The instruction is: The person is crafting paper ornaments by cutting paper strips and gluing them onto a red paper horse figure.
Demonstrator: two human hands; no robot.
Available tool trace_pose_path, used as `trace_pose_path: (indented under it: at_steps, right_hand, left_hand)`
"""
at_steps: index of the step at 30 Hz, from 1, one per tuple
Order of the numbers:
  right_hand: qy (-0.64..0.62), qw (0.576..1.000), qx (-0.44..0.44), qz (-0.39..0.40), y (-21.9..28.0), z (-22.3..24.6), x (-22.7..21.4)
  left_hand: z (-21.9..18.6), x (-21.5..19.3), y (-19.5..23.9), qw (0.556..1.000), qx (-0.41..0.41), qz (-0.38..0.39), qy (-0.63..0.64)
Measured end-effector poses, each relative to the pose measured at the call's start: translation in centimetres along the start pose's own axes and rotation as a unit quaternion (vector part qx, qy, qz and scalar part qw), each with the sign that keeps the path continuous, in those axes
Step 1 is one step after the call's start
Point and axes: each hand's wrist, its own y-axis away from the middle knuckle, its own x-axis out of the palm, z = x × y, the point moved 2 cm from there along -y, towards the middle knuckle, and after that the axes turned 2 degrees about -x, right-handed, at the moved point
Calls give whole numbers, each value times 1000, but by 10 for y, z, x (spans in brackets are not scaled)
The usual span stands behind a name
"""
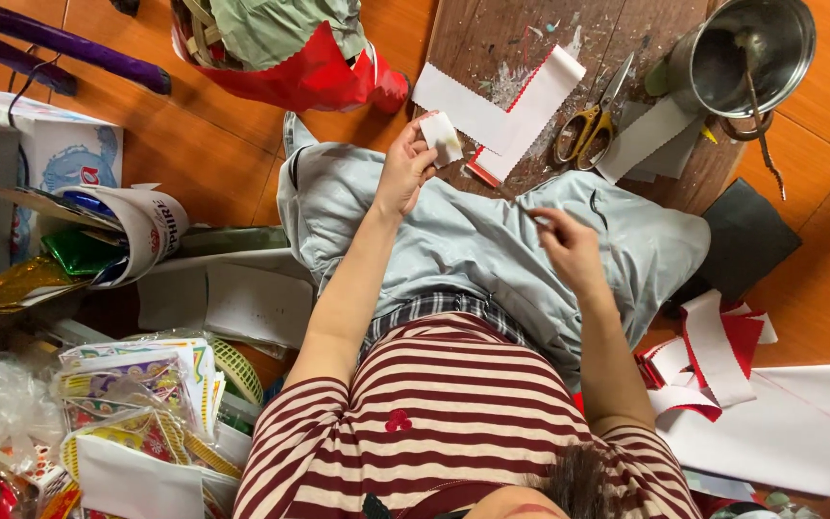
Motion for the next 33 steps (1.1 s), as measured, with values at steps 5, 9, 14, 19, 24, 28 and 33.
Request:
trace_pose_path:
  at_steps: [5, 9, 14, 19, 24, 28, 33]
  right_hand:
    - [139, 983, -109, -53, -5, 28, 14]
    - [222, 961, -162, -33, 1, 40, 19]
    - [223, 962, -155, -31, 16, 54, 14]
    - [189, 978, -77, -50, 17, 53, 15]
    - [242, 968, -62, -25, 17, 40, 12]
    - [239, 961, -121, -66, 13, 48, 15]
    - [247, 938, -222, -99, 0, 47, 26]
  left_hand:
    - [-8, 10, 8, 1000, -5, 23, -11]
    - [-29, 14, 11, 999, -23, 17, 34]
    - [-39, 10, 14, 997, -18, 2, 79]
    - [-33, 11, 12, 998, 28, 35, 49]
    - [-47, 22, 17, 999, 13, -37, 20]
    - [-33, 13, 14, 1000, 23, -16, 2]
    - [-24, 18, 17, 999, -3, 21, 35]
